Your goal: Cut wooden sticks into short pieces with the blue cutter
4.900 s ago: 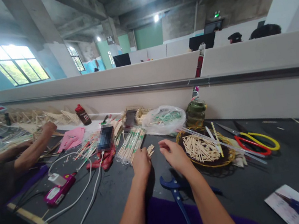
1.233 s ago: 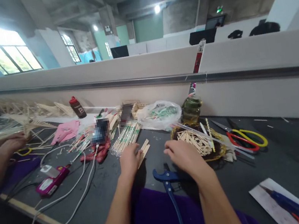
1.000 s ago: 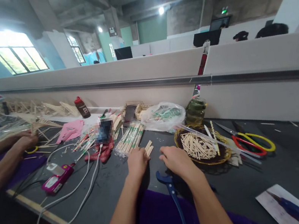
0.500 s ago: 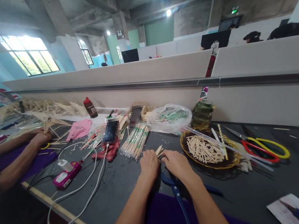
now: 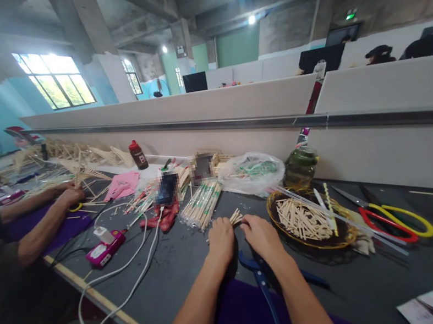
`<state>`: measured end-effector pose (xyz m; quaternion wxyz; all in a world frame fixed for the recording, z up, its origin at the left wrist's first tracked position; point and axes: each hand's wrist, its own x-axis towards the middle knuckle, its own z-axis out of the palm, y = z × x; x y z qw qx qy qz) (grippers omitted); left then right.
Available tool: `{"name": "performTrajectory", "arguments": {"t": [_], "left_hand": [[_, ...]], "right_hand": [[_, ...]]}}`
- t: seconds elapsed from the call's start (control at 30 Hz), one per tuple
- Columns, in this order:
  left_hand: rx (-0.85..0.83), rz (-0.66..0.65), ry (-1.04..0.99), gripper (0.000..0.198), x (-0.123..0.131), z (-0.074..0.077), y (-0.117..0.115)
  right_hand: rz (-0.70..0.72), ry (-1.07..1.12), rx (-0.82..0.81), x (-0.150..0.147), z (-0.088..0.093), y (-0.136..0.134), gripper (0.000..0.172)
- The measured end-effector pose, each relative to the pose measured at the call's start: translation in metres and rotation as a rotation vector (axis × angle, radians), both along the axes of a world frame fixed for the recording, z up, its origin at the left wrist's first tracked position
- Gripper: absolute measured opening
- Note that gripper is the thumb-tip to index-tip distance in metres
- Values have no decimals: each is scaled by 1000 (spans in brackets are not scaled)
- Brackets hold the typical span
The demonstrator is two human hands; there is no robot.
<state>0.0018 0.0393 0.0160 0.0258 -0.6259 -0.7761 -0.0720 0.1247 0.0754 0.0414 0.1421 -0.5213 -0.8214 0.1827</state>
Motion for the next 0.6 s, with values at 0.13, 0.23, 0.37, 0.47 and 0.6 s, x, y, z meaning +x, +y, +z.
{"name": "performTrajectory", "arguments": {"t": [0.13,0.23,0.37,0.47,0.6], "left_hand": [[33,9,4,22,2,-3,0],[41,10,-38,21,1,-5,1],[102,33,-181,18,-6,-4,1],[205,-66,-414,16,-13,0,1],[377,-352,-797,18,-10,5,3]], "right_hand": [[-3,6,-1,-1,-3,1,24],[-4,19,-13,-1,-4,1,24],[-19,89,-19,0,-5,3,26],[-68,303,-69,-1,-8,6,34],[20,845,-266,-9,-1,2,50]]}}
